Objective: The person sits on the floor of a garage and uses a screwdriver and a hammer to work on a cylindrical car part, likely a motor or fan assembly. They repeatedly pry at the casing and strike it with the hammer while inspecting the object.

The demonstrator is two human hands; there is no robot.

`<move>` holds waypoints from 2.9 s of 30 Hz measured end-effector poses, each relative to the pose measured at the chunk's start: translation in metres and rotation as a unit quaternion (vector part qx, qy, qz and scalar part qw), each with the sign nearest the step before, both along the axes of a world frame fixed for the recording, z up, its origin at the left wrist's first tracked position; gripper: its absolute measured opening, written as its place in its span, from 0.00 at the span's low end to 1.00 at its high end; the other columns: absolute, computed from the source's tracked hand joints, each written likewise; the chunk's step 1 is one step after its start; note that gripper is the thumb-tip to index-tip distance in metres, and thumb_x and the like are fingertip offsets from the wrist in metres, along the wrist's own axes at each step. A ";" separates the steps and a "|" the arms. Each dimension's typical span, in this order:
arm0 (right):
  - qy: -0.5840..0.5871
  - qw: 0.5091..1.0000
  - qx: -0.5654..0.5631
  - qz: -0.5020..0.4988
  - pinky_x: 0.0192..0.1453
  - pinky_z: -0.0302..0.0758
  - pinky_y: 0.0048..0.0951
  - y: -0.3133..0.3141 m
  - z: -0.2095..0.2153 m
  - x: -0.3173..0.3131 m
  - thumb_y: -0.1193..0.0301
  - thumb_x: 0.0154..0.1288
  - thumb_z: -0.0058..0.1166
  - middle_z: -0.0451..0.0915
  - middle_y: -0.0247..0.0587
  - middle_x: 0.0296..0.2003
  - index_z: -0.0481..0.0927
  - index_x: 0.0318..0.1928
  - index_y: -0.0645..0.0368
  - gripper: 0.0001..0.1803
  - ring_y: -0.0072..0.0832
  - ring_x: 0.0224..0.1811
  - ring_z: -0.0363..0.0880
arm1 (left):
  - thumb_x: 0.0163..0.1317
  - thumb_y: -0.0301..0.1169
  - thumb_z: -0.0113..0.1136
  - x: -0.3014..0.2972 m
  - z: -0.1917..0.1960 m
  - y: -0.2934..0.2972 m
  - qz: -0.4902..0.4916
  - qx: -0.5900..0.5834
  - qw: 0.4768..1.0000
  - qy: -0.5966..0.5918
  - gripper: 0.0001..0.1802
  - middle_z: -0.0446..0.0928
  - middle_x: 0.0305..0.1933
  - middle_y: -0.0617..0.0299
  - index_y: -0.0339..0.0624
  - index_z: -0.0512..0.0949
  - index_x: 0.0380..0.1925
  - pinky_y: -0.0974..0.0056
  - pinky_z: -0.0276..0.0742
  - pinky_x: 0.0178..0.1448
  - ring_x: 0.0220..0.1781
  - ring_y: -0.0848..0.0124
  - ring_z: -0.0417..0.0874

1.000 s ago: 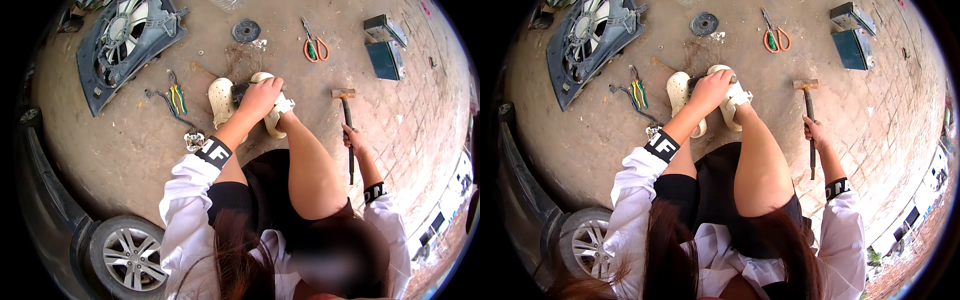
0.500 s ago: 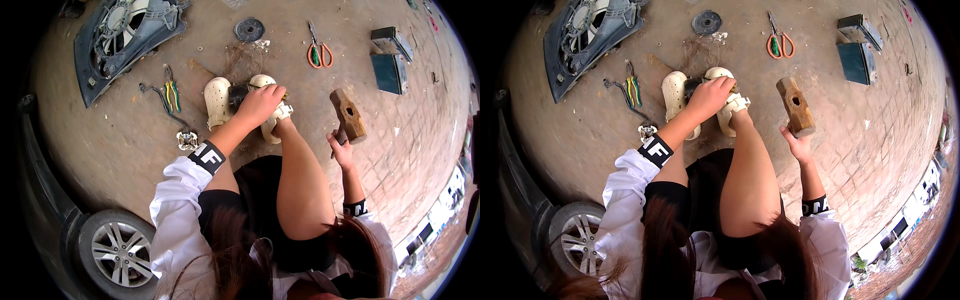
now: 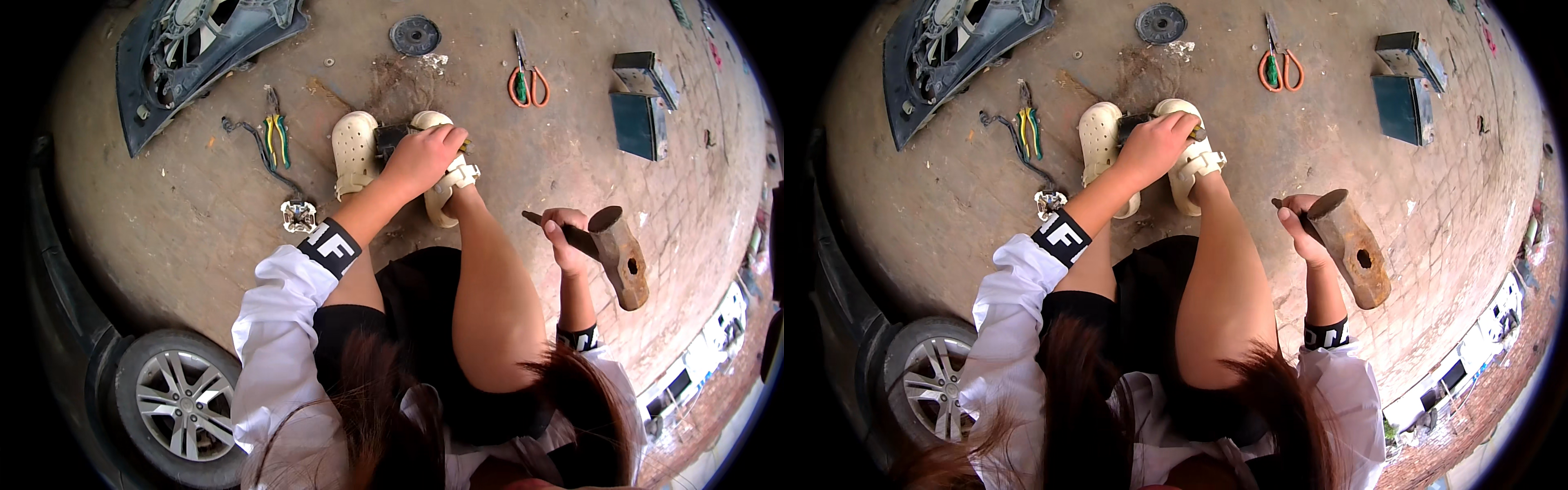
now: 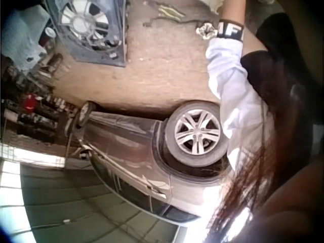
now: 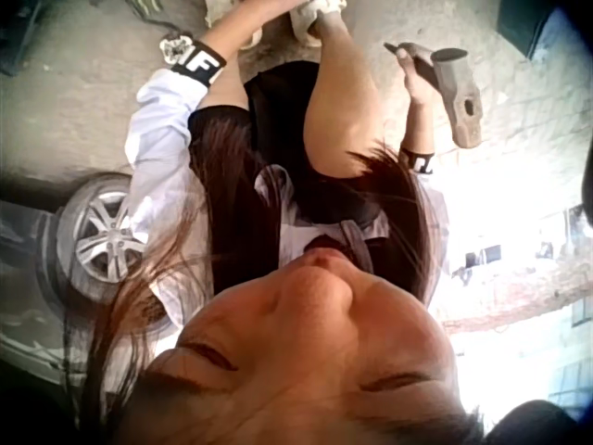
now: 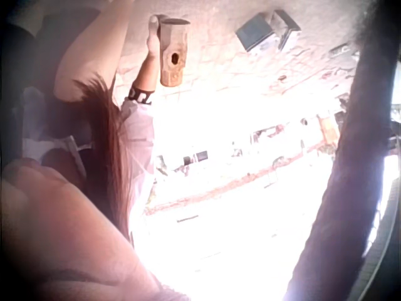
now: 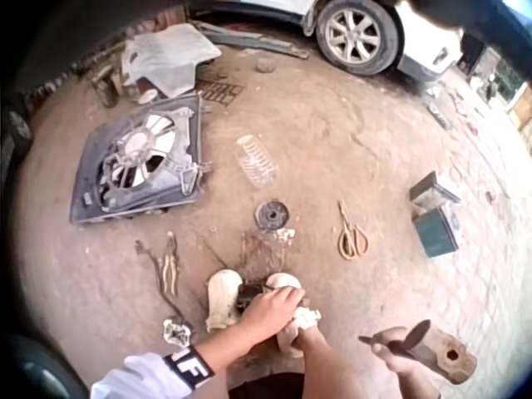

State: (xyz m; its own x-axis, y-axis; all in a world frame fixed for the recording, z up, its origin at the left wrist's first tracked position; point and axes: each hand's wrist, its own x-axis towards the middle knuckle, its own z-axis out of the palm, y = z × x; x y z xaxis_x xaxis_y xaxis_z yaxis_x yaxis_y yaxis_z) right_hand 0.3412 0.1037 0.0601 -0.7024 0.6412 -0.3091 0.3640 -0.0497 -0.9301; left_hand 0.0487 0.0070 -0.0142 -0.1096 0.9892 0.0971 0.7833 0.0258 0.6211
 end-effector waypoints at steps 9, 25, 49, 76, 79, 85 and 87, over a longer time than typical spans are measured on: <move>-0.159 0.986 0.018 -0.044 0.26 0.64 0.26 -0.010 -0.035 -0.043 0.65 0.63 0.62 0.69 0.26 0.21 0.73 0.26 0.61 0.15 0.18 0.24 0.66 | 0.56 0.31 0.64 -0.004 -0.008 -0.005 0.006 0.001 1.000 -0.017 0.17 0.80 0.43 0.57 0.45 0.74 0.46 0.57 0.81 0.42 0.42 0.56 0.83; -0.096 0.994 -0.004 0.045 0.47 0.78 0.34 -0.004 -0.022 -0.003 0.74 0.64 0.57 0.81 0.42 0.39 0.78 0.42 0.63 0.07 0.34 0.40 0.81 | 0.57 0.31 0.64 -0.011 -0.003 -0.003 0.026 -0.002 0.998 -0.059 0.17 0.80 0.43 0.54 0.45 0.73 0.46 0.54 0.80 0.44 0.43 0.53 0.83; -0.121 0.972 0.195 0.044 0.33 0.66 0.29 -0.016 -0.001 -0.037 0.69 0.64 0.58 0.72 0.37 0.21 0.74 0.27 0.62 0.12 0.24 0.27 0.68 | 0.61 0.35 0.63 -0.032 -0.031 -0.020 0.104 -0.017 0.979 -0.172 0.16 0.80 0.46 0.52 0.42 0.74 0.47 0.54 0.78 0.47 0.46 0.49 0.81; -0.045 0.938 -0.216 -0.269 0.22 0.50 0.24 -0.049 -0.028 -0.027 0.71 0.61 0.59 0.61 0.23 0.14 0.61 0.15 0.54 0.22 0.13 0.18 0.55 | 0.51 0.21 0.58 -0.003 0.018 -0.015 -0.119 0.020 0.993 0.008 0.15 0.76 0.39 0.57 0.37 0.74 0.42 0.62 0.79 0.35 0.42 0.60 0.80; -0.038 0.935 -0.224 -0.272 0.22 0.50 0.24 -0.048 -0.031 -0.024 0.71 0.61 0.58 0.61 0.24 0.14 0.61 0.15 0.54 0.22 0.13 0.18 0.54 | 0.55 0.24 0.56 0.000 0.006 -0.006 -0.137 0.034 0.989 0.042 0.11 0.74 0.36 0.60 0.39 0.73 0.39 0.65 0.77 0.30 0.39 0.64 0.80; -0.077 0.949 -0.184 -0.244 0.24 0.53 0.24 -0.045 -0.025 -0.030 0.71 0.60 0.59 0.62 0.24 0.15 0.66 0.17 0.57 0.18 0.14 0.20 0.57 | 0.55 0.25 0.56 0.005 0.003 -0.001 -0.136 0.035 0.990 0.028 0.09 0.74 0.35 0.60 0.39 0.73 0.38 0.64 0.77 0.30 0.38 0.64 0.79; -0.088 0.955 -0.169 -0.229 0.24 0.54 0.25 -0.042 -0.021 -0.032 0.71 0.59 0.60 0.63 0.24 0.16 0.68 0.18 0.57 0.17 0.15 0.20 0.58 | 0.55 0.25 0.56 0.004 -0.002 0.000 -0.128 0.028 0.991 0.032 0.10 0.74 0.35 0.60 0.40 0.73 0.38 0.63 0.78 0.31 0.38 0.64 0.79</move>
